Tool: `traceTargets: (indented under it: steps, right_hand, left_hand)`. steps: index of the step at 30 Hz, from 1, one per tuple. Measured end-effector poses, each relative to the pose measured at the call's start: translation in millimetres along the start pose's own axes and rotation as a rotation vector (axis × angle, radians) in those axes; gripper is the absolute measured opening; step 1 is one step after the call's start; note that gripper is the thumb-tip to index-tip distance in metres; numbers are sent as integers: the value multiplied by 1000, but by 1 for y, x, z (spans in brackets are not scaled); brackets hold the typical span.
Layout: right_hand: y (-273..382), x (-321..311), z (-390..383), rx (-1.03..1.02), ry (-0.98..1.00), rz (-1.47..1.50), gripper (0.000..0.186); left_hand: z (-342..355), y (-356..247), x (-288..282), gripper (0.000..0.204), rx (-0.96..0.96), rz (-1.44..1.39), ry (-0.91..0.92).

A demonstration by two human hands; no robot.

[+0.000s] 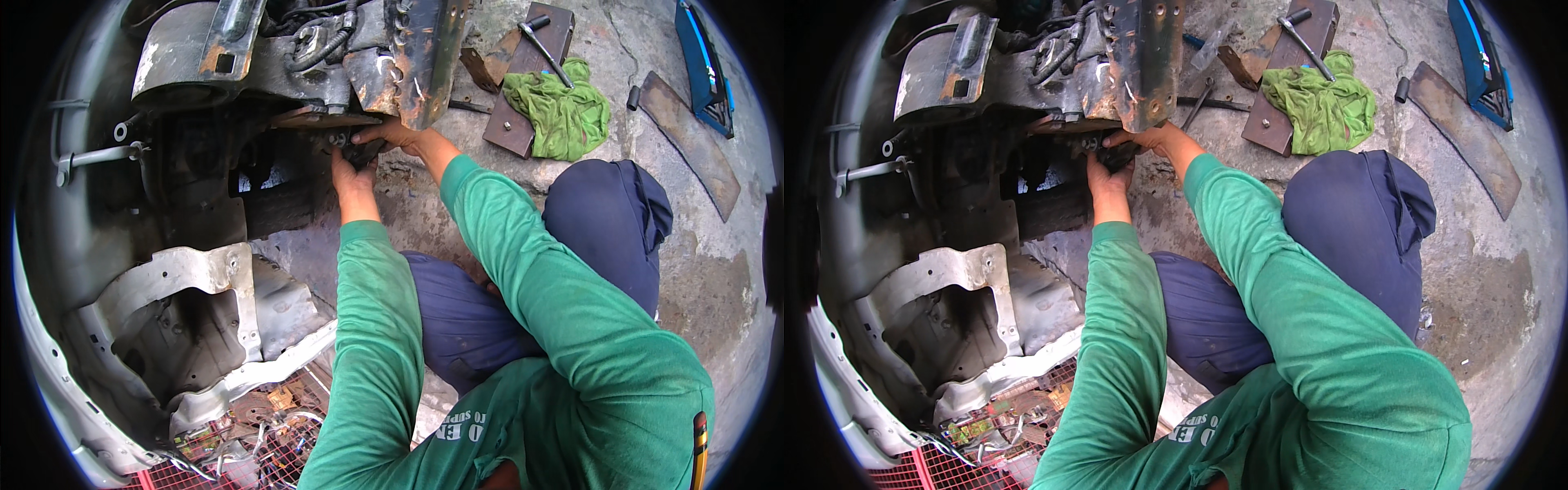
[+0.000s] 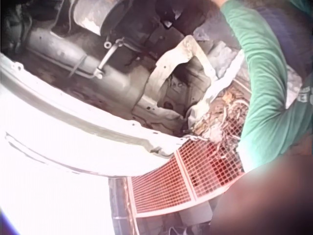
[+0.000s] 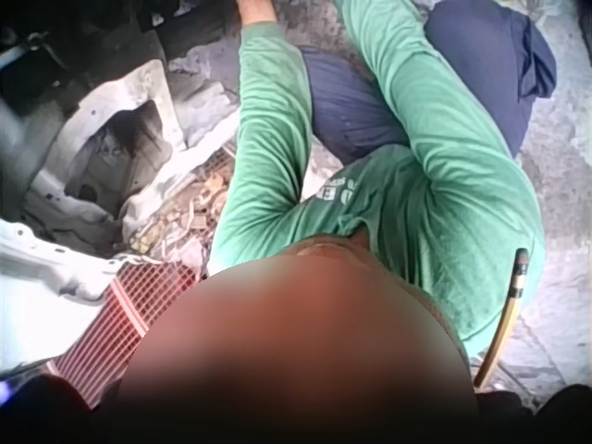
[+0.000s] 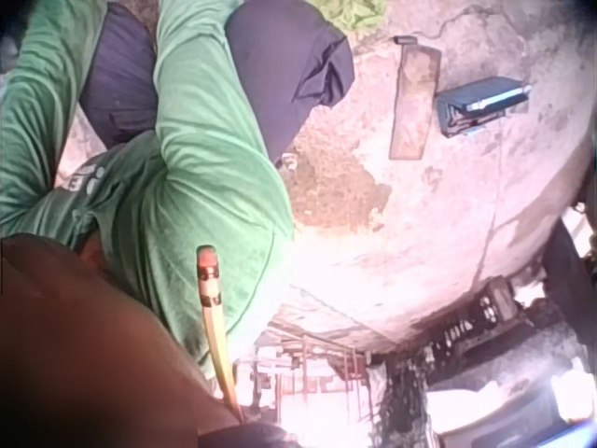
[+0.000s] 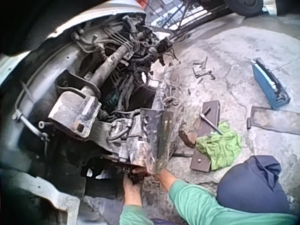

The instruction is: The person is working on a vehicle part, using tools to remove and adjust components. They are seen handling bolts and using a power tool to loosen parts.

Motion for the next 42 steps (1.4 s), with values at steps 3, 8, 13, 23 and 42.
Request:
traceTargets:
  steps: [3,8,13,23,42]
  right_hand:
    - [6,-10,-2,43,-64,-75,74]
    - [22,-5,-15,68,-65,-215,87]
    - [29,0,-18,38,-130,-325,84]
    - [34,-3,-12,99,-195,-503,59]
    - [15,-11,-7,-9,-111,-499,66]
  left_hand:
    - [1,9,9,47,-39,-86,25]
    - [1,10,6,46,16,-60,5]
    - [9,8,0,52,40,-118,15]
    - [6,16,11,55,88,-220,-32]
    - [21,24,7,54,109,-83,114]
Point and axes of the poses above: each hand's wrist, its own z-axis towards the middle knuckle, its own x-axis out of the palm, y = z × x, the point moved 1 cm from there along z, towards the middle knuckle, and after that the axes turned 1 degree about y, right-handed, at the moved point
